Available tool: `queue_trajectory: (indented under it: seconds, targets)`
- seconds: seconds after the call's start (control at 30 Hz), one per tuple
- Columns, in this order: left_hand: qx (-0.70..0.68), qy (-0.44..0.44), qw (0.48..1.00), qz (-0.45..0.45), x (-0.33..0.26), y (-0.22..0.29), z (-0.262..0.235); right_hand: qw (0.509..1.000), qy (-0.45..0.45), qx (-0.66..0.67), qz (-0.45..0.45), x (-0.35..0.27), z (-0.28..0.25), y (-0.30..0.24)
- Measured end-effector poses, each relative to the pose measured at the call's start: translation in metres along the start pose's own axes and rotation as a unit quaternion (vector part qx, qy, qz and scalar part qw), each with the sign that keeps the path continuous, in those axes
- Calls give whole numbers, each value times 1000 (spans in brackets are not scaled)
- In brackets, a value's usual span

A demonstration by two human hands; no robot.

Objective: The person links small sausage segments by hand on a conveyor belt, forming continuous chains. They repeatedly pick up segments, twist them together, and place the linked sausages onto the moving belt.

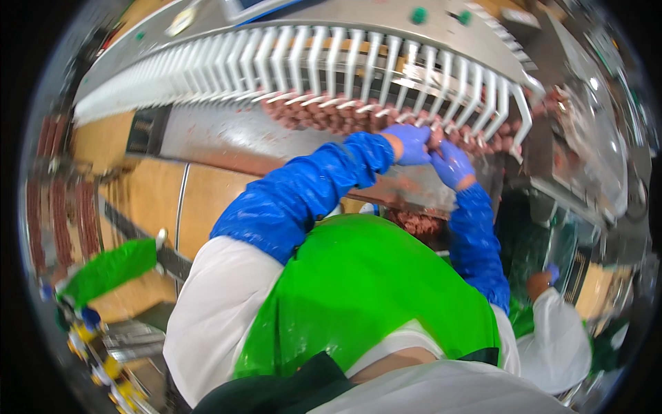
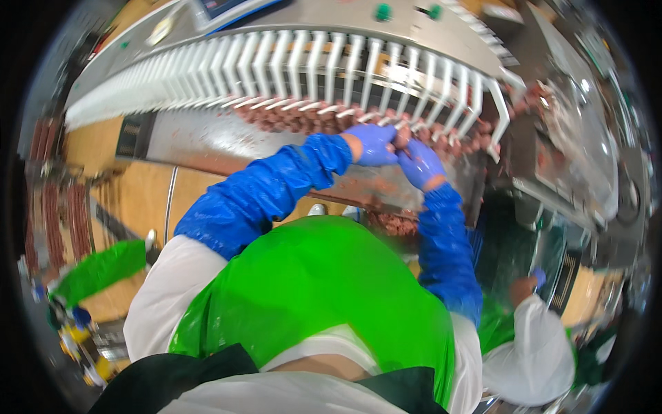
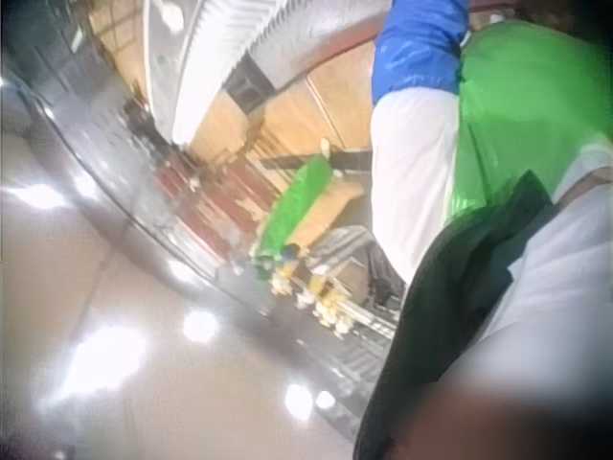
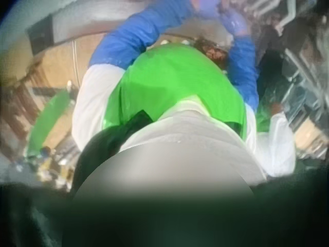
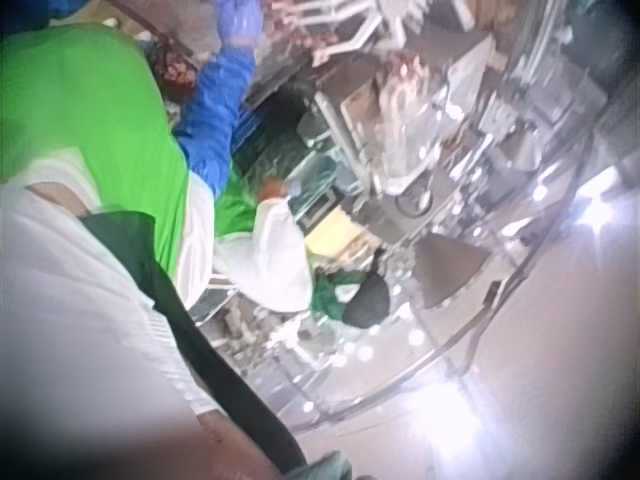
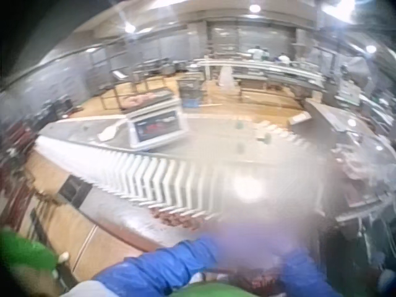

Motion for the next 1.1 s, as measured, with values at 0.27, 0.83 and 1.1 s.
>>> queue_trajectory:
  seconds: [0.27,0.83,1.1]
  targets:
    - [-64,-72,988,118,-37,-1,35,862,-26,500,72,15,81,-4]
    - [-359,-98,928,21,-70,-47,22,685,-154,711,40,24,125,20]
    - [89,144,953,253,-91,-139,28,785,184,489,332,-96,74,150]
Point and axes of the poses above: each hand's wrist, its own x-axis towards the middle knuckle, its own z-axis out of the palm, y = z × x, the point moved 8 cm from there along x, towards the middle knuckle, and after that the axes turned 8 degrees about -x, right-handed, at the moved point
